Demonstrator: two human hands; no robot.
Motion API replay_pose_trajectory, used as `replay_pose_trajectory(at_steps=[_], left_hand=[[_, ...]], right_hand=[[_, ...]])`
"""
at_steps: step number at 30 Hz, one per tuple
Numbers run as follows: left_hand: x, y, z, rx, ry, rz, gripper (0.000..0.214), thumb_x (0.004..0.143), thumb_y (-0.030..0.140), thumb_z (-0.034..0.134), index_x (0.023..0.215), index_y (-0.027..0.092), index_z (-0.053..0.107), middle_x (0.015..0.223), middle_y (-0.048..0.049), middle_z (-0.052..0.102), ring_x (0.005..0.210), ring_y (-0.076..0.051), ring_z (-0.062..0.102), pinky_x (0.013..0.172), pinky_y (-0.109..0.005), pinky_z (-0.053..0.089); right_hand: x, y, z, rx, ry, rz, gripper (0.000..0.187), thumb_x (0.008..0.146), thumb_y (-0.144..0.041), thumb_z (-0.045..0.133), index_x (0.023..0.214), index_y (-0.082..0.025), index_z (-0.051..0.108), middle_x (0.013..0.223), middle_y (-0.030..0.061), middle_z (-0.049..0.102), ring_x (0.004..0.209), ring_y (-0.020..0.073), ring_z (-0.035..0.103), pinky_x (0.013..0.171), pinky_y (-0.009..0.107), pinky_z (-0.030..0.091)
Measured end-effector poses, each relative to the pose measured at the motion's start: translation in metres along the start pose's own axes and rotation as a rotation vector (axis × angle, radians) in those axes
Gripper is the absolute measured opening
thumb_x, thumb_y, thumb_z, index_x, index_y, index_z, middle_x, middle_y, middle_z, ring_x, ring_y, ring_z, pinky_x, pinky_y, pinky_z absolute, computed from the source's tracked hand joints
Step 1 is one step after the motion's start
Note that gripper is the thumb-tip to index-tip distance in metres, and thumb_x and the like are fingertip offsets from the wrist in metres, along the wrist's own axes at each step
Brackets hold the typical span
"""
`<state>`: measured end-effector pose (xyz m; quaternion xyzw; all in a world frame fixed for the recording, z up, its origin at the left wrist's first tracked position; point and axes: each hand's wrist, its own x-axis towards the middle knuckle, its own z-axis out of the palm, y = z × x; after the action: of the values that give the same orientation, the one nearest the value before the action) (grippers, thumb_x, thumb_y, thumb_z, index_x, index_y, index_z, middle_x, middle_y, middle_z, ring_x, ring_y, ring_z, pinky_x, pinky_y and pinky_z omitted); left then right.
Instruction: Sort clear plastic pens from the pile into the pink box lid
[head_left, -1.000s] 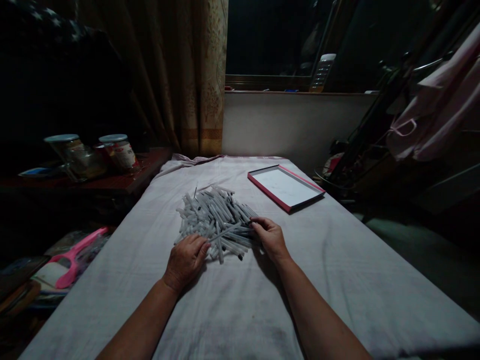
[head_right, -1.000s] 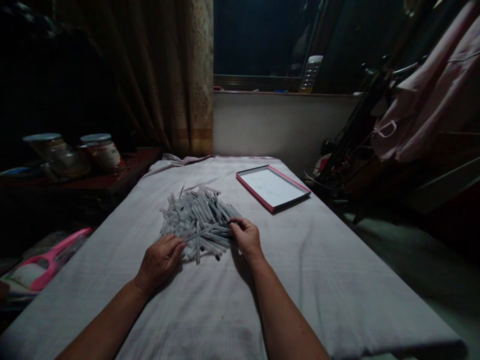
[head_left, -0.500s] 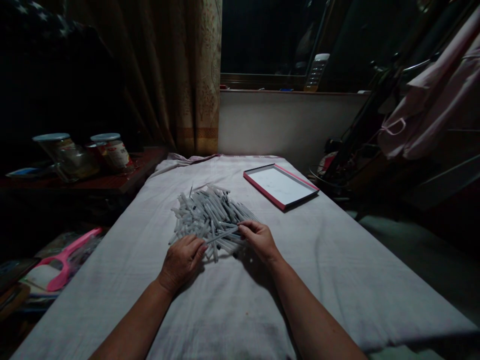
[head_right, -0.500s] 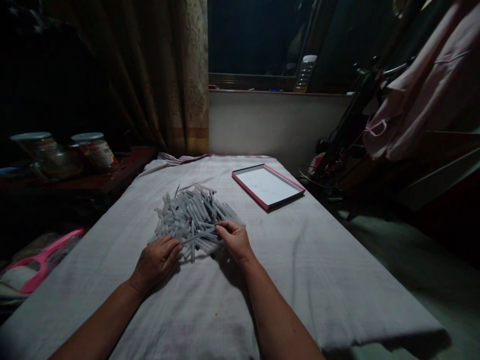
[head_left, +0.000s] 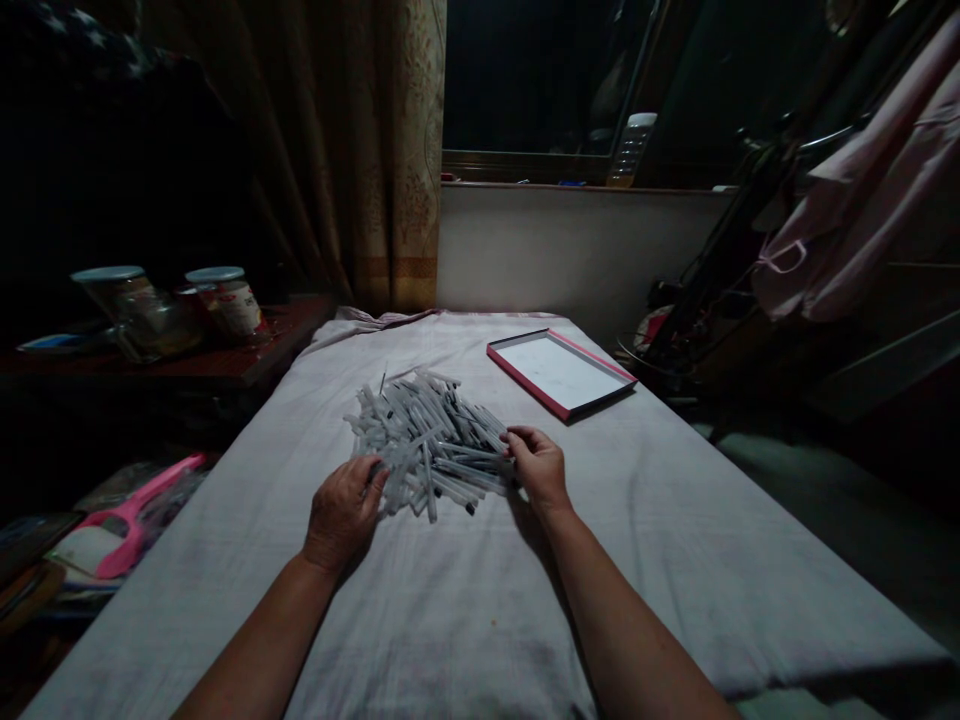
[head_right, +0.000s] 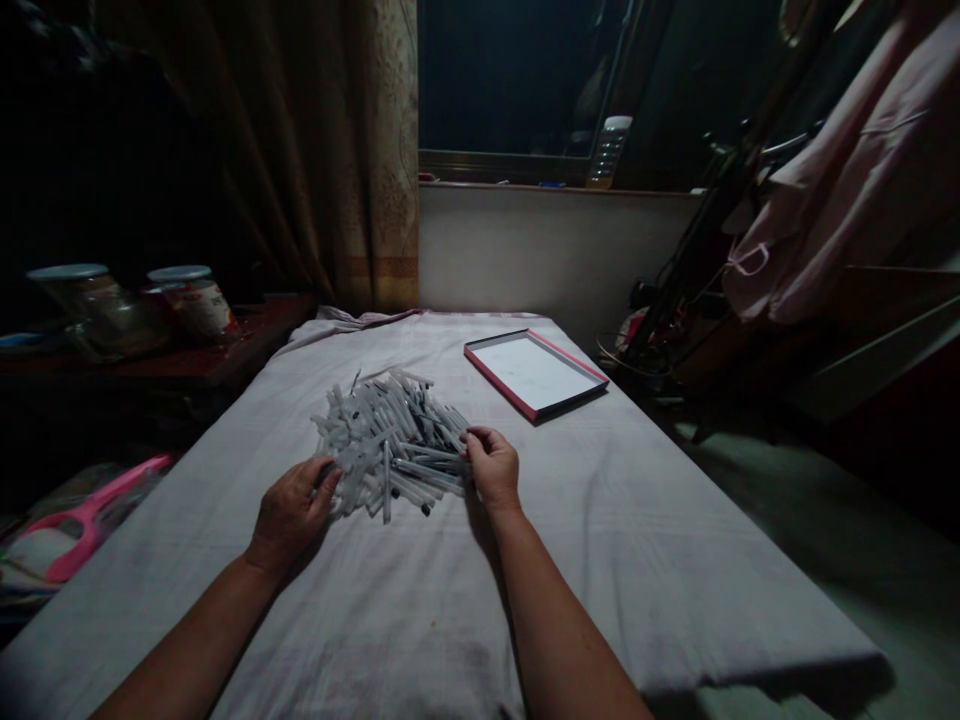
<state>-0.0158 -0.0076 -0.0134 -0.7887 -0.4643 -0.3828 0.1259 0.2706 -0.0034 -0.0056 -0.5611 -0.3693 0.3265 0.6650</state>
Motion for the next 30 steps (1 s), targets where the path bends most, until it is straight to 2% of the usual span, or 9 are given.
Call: replay_pose_trajectory(at_steps=[5, 7, 12, 14, 16, 19, 24, 27, 30], left_hand=[[-0.002, 0.006, 0.004, -0.020, -0.018, 0.041, 0.025, 0.099, 0.038, 0.042, 0.099, 0.021, 0.060, 0.085, -0.0054, 0.072, 0.075, -0.020, 0.068, 0.070, -0.032, 0.053], [-0.002, 0.009, 0.005, -0.029, -0.026, 0.062, 0.025, 0.099, 0.037, 0.041, 0.099, 0.021, 0.060, 0.085, -0.0056, 0.072, 0.075, -0.020, 0.068, 0.070, -0.032, 0.053], [-0.002, 0.018, 0.004, -0.044, -0.067, 0.134, 0.026, 0.100, 0.038, 0.042, 0.097, 0.020, 0.061, 0.080, -0.0051, 0.071, 0.072, -0.019, 0.066, 0.067, -0.031, 0.051], [-0.003, 0.022, 0.004, -0.051, -0.083, 0.164, 0.026, 0.100, 0.037, 0.042, 0.098, 0.020, 0.061, 0.081, -0.0049, 0.071, 0.073, -0.019, 0.066, 0.068, -0.030, 0.051], [-0.003, 0.025, 0.004, -0.060, -0.096, 0.193, 0.025, 0.100, 0.036, 0.042, 0.099, 0.020, 0.061, 0.081, -0.0044, 0.070, 0.073, -0.018, 0.065, 0.069, -0.030, 0.050], [-0.002, 0.027, 0.003, -0.076, -0.115, 0.221, 0.023, 0.100, 0.035, 0.044, 0.100, 0.020, 0.061, 0.079, -0.0034, 0.069, 0.072, -0.018, 0.064, 0.068, -0.030, 0.048], [-0.001, 0.026, 0.001, -0.093, -0.157, 0.216, 0.023, 0.100, 0.031, 0.042, 0.101, 0.020, 0.063, 0.079, -0.0038, 0.068, 0.073, -0.018, 0.062, 0.069, -0.030, 0.047], [-0.001, 0.026, 0.000, -0.105, -0.206, 0.186, 0.026, 0.100, 0.033, 0.041, 0.099, 0.020, 0.064, 0.081, -0.0058, 0.068, 0.075, -0.019, 0.062, 0.071, -0.031, 0.047], [0.004, 0.025, -0.005, -0.138, -0.299, 0.168, 0.034, 0.099, 0.040, 0.039, 0.087, 0.020, 0.063, 0.076, -0.0056, 0.066, 0.071, -0.019, 0.061, 0.070, -0.030, 0.047]], right_hand=[[-0.011, -0.001, 0.003, -0.154, -0.079, -0.056, 0.033, 0.066, -0.047, 0.074, 0.084, -0.020, 0.075, 0.054, 0.0004, 0.067, 0.052, 0.0187, 0.061, 0.054, 0.029, 0.045], [-0.014, -0.004, 0.001, -0.190, -0.123, -0.080, 0.030, 0.068, -0.049, 0.073, 0.079, -0.021, 0.075, 0.047, -0.0017, 0.062, 0.049, 0.0180, 0.058, 0.054, 0.029, 0.043], [-0.025, -0.011, 0.004, -0.194, -0.396, -0.113, 0.047, 0.079, -0.064, 0.060, 0.065, -0.021, 0.070, 0.046, -0.0004, 0.060, 0.045, 0.0153, 0.052, 0.051, 0.028, 0.040], [-0.030, -0.013, 0.009, -0.176, -0.510, -0.098, 0.052, 0.080, -0.069, 0.057, 0.063, -0.021, 0.069, 0.048, 0.0001, 0.061, 0.044, 0.0141, 0.050, 0.050, 0.027, 0.039], [-0.035, -0.014, 0.015, -0.144, -0.566, -0.049, 0.055, 0.076, -0.072, 0.059, 0.058, -0.020, 0.067, 0.046, 0.0002, 0.060, 0.044, 0.0130, 0.049, 0.049, 0.026, 0.038], [-0.040, -0.016, 0.022, -0.103, -0.564, 0.037, 0.059, 0.071, -0.075, 0.061, 0.053, -0.019, 0.062, 0.042, -0.0005, 0.055, 0.040, 0.0113, 0.045, 0.045, 0.025, 0.035], [-0.037, -0.013, 0.026, -0.081, -0.530, 0.105, 0.062, 0.074, -0.078, 0.051, 0.054, -0.019, 0.056, 0.041, -0.0016, 0.051, 0.036, 0.0093, 0.039, 0.038, 0.023, 0.028], [-0.036, -0.013, 0.023, -0.086, -0.544, 0.093, 0.057, 0.072, -0.073, 0.058, 0.053, -0.019, 0.055, 0.042, -0.0028, 0.050, 0.038, 0.0087, 0.039, 0.039, 0.022, 0.028], [-0.036, -0.019, 0.019, -0.103, -0.593, 0.072, 0.050, 0.070, -0.066, 0.065, 0.055, -0.019, 0.057, 0.041, -0.0034, 0.051, 0.038, 0.0083, 0.040, 0.040, 0.021, 0.029]])
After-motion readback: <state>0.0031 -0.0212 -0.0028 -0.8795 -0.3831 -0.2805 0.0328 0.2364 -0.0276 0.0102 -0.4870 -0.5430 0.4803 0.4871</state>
